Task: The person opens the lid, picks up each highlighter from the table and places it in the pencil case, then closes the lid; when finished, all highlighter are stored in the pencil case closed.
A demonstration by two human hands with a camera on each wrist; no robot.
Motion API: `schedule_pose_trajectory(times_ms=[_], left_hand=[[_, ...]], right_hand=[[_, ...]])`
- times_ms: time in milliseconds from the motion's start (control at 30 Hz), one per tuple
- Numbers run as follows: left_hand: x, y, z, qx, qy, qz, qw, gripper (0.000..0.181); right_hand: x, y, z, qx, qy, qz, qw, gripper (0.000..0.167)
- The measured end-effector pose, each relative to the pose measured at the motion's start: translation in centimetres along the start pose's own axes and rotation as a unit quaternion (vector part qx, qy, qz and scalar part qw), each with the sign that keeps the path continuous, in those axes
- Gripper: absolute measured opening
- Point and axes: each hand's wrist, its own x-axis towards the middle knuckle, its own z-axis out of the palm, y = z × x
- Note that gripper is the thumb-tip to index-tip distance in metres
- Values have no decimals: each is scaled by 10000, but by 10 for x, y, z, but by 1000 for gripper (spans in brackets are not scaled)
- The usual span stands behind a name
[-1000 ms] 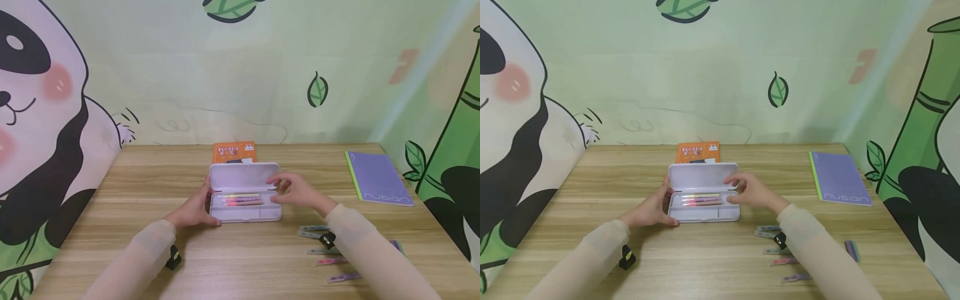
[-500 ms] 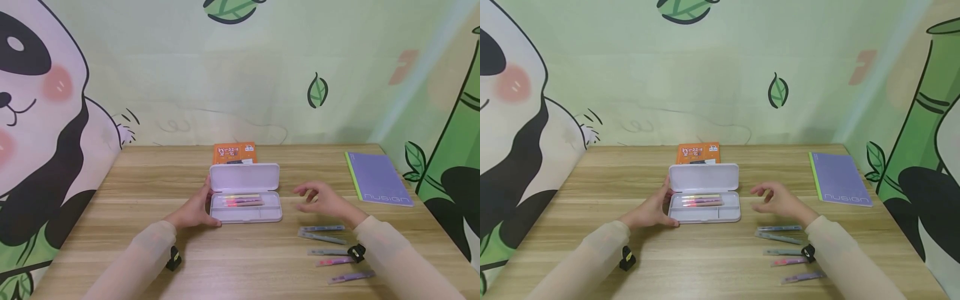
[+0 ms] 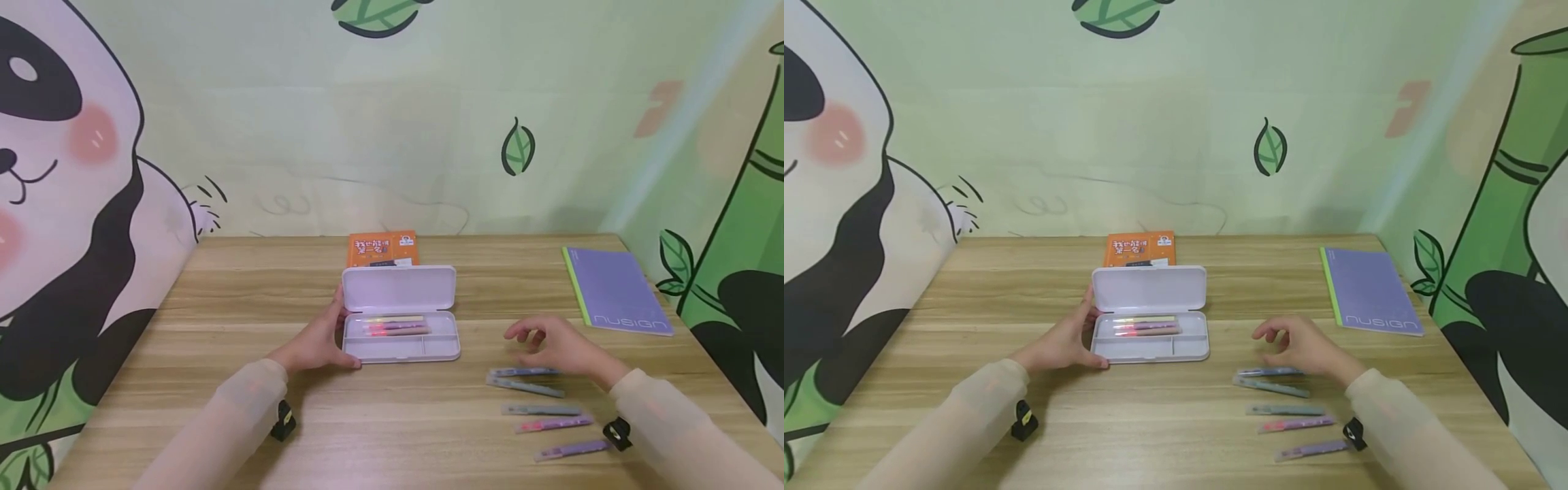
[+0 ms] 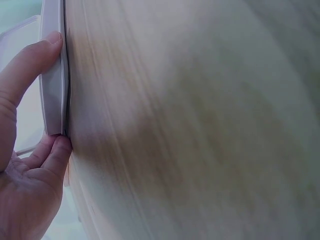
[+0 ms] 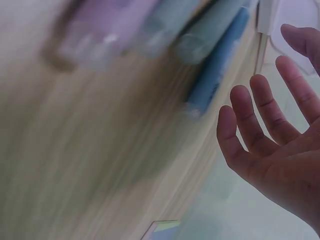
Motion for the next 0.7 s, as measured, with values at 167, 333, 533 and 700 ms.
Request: schedule_pose_trajectory(times_ms=[167, 333, 533, 700], left_hand=[[0, 0, 0, -4, 1, -50, 10000, 147], [0, 0, -1, -7, 6, -20, 10000, 147], [0, -2, -1, -16, 7, 10, 10000, 148], [1, -3, 0, -1, -13, -59, 10000, 147]], right_hand=[[-6, 3, 1, -395, -112, -21, 9992, 33], [-8, 4, 3, -466, -211, -14, 9987, 30], [-6, 5, 4, -580, -248, 16, 9980, 25], [-3, 7, 5, -587, -233, -19, 9980, 20]])
